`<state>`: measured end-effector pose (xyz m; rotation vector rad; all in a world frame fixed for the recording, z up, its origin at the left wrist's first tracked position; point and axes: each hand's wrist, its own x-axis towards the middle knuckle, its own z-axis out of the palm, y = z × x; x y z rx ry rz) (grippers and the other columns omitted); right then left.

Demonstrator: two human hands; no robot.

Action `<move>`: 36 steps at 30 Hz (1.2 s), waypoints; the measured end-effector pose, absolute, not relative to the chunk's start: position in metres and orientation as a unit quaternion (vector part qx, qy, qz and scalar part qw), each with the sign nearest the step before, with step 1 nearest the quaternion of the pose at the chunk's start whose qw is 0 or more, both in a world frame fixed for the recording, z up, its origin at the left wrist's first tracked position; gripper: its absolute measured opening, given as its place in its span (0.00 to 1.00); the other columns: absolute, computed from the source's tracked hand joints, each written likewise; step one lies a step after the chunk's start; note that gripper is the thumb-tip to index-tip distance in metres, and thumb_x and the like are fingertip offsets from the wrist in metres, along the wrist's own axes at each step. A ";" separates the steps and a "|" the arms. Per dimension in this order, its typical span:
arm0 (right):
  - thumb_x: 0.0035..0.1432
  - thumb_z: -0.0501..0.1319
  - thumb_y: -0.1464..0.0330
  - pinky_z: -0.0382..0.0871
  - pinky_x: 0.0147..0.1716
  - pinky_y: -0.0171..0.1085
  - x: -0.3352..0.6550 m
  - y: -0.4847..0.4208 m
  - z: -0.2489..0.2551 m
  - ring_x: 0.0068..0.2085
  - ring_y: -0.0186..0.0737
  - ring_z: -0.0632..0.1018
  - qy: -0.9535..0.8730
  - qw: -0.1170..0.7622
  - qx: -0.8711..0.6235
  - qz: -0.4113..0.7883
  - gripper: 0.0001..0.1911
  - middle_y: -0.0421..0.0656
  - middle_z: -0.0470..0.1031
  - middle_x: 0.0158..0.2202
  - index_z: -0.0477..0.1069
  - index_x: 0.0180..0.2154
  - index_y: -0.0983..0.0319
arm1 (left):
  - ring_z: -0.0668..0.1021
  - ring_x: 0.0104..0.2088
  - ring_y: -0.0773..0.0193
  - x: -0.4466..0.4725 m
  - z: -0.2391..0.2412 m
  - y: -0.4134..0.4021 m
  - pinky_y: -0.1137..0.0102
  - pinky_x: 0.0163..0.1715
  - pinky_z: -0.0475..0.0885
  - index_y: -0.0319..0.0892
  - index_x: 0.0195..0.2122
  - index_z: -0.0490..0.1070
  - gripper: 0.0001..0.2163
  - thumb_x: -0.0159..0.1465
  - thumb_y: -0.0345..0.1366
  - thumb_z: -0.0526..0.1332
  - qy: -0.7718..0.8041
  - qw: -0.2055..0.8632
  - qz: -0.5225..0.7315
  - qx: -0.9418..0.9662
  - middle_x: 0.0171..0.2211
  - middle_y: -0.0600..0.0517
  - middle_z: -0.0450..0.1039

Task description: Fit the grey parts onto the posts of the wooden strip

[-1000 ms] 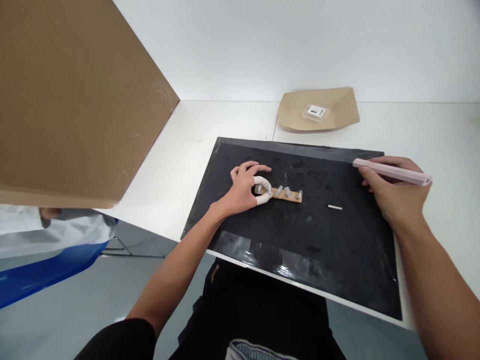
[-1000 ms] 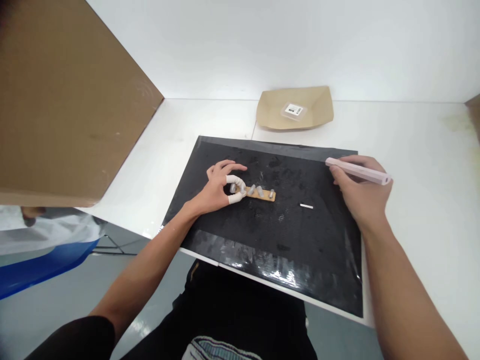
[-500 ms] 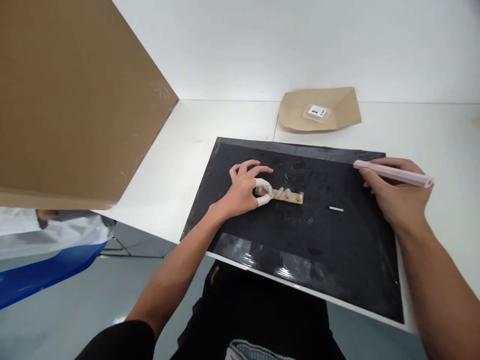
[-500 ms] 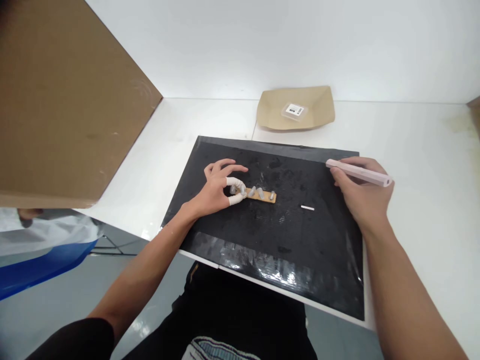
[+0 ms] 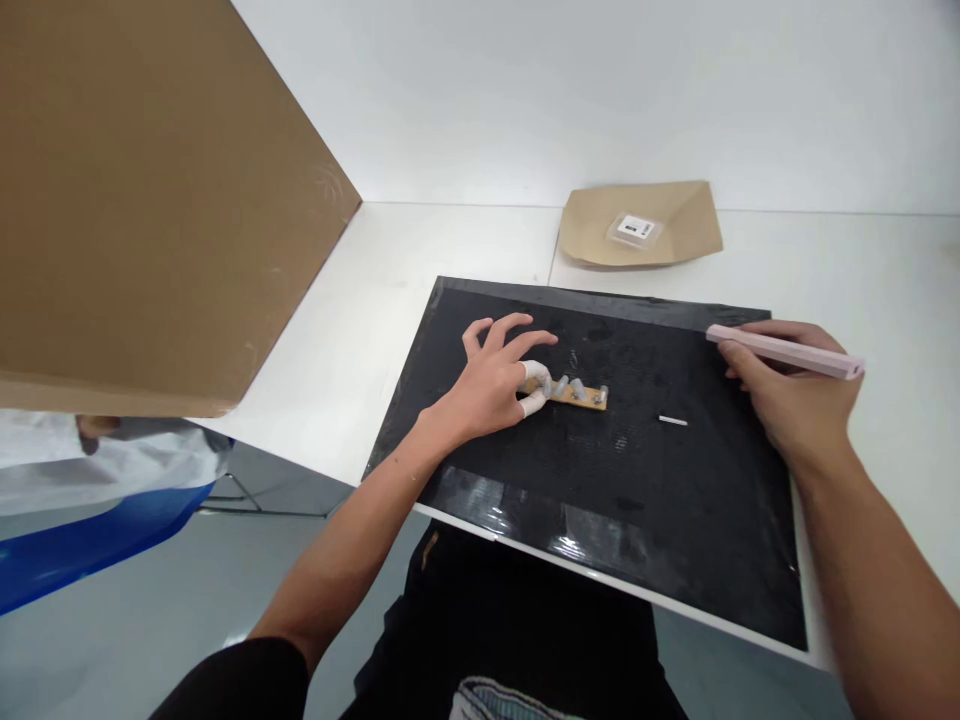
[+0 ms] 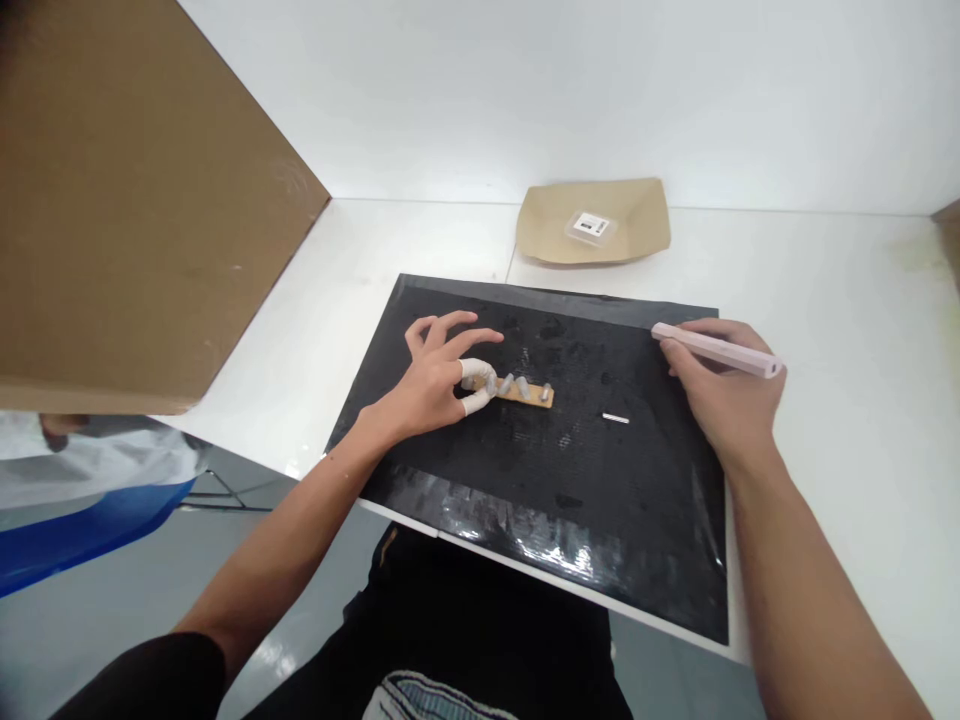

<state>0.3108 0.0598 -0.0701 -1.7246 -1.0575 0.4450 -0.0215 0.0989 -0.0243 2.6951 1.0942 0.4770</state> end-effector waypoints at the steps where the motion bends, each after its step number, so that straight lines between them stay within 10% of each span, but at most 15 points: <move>1: 0.47 0.74 0.57 0.68 0.26 0.39 0.311 0.060 -0.070 0.26 0.37 0.76 -0.439 0.508 -0.718 0.184 0.18 0.41 0.78 0.30 0.81 0.39 0.59 | 0.66 0.69 0.43 -0.022 -0.023 0.099 0.44 0.63 0.52 0.44 0.34 0.79 0.03 0.64 0.31 0.66 0.369 0.096 0.166 0.909 0.63 0.50 0.75; 36: 0.42 0.73 0.87 0.62 0.14 0.32 0.299 0.076 -0.049 0.17 0.35 0.71 -0.289 0.593 -0.720 0.215 0.19 0.37 0.73 0.19 0.73 0.29 0.61 | 0.67 0.68 0.47 -0.086 -0.038 0.028 0.47 0.63 0.54 0.46 0.33 0.78 0.04 0.65 0.33 0.68 0.391 0.237 0.240 0.856 0.60 0.53 0.77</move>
